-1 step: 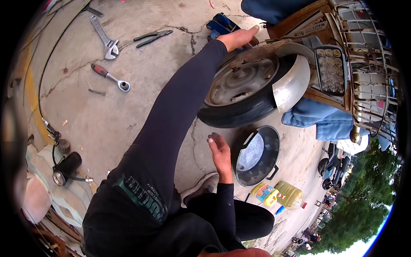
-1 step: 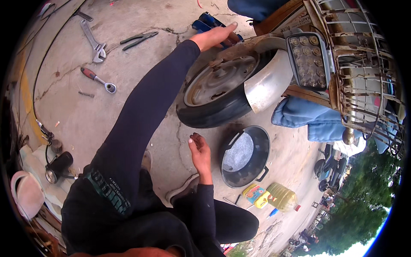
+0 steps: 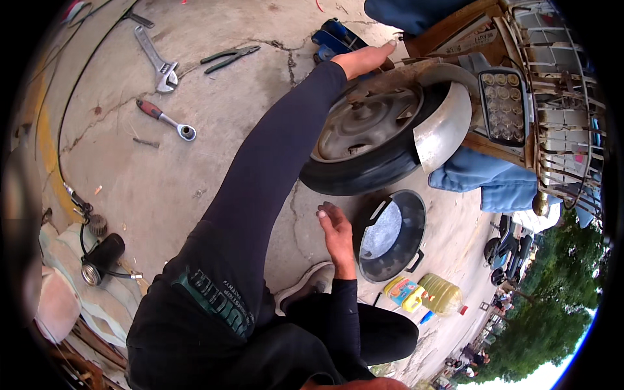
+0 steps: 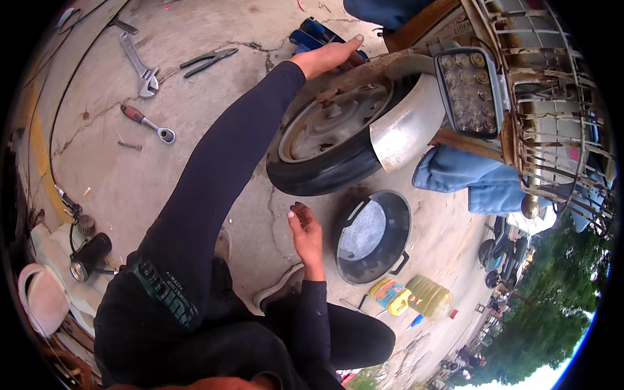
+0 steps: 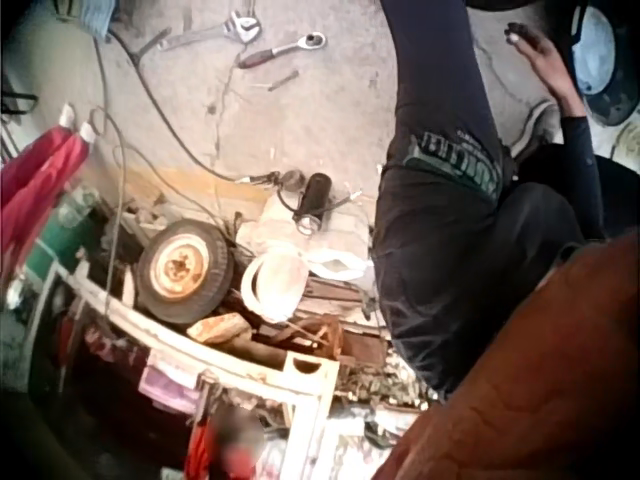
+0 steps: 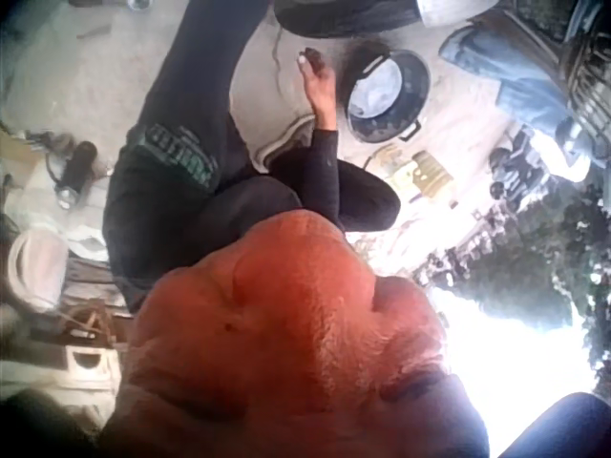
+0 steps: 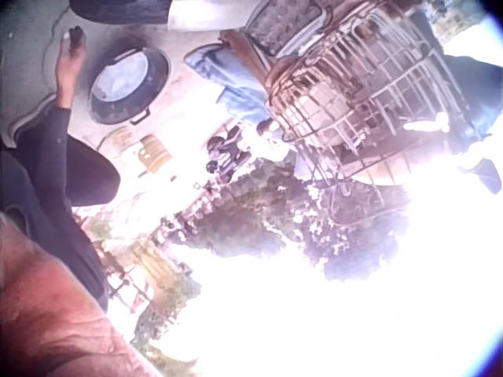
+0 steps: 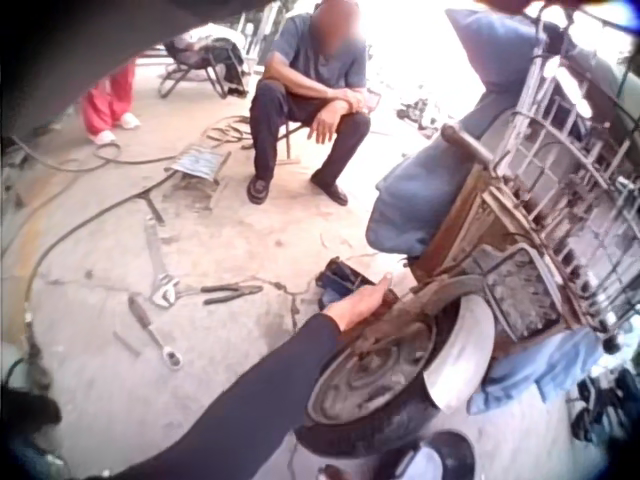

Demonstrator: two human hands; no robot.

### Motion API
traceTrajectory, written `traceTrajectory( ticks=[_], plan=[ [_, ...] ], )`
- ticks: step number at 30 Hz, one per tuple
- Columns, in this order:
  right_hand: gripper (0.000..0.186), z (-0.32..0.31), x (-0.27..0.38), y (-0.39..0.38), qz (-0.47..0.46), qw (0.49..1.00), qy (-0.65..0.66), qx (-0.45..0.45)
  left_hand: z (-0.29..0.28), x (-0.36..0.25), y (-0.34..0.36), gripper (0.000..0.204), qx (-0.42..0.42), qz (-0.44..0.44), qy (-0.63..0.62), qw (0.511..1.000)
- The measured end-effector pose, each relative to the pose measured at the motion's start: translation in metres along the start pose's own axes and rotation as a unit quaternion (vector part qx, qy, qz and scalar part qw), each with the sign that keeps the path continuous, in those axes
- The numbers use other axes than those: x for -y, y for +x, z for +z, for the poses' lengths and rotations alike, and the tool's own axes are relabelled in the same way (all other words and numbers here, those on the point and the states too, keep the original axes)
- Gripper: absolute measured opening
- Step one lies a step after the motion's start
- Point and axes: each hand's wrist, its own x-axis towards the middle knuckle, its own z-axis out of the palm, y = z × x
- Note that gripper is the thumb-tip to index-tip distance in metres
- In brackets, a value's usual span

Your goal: The person cleans a motorcycle tire with a sponge and soapy water, then uses a pressure gauge to check and inflate the tire. They wipe the tire with a red cloth and continue adjusting components on the wheel.

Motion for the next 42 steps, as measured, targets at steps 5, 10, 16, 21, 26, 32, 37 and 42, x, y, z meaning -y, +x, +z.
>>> traceTrajectory(
  ticks=[5,10,16,21,26,32,37,42],
  plan=[
    [0.042,-0.013,0.009,-0.002,-0.02,0.999,-0.006,-0.046,0.041,-0.009,0.022,0.064,-0.069,-0.012,0.287,0.955],
    [0.043,-0.005,0.011,0.004,-0.05,0.998,-0.004,-0.048,0.04,0.045,0.072,0.032,-0.1,0.261,0.345,0.896],
    [0.046,-0.013,-0.002,-0.012,-0.034,0.997,0.021,-0.064,0.061,0.0,0.061,0.046,0.037,0.07,-0.064,0.995],
    [0.043,-0.013,0.012,-0.013,-0.044,0.998,-0.008,-0.048,0.037,-0.009,0.053,0.039,0.035,0.009,-0.143,0.989],
    [0.045,-0.013,0.012,-0.017,-0.042,0.998,0.023,-0.045,0.047,-0.008,0.046,0.043,0.172,-0.064,-0.331,0.926],
    [0.048,-0.017,0.027,-0.022,-0.051,0.996,0.041,-0.057,0.053,-0.008,0.046,0.04,0.051,-0.038,-0.196,0.979],
    [0.052,-0.017,0.028,-0.02,-0.075,0.994,0.049,-0.066,0.046,-0.013,0.036,0.041,0.103,-0.104,-0.285,0.947],
    [0.062,-0.003,0.049,-0.017,-0.162,0.965,0.119,-0.168,0.041,-0.006,0.044,0.041,0.103,-0.106,-0.276,0.95]
  ],
)
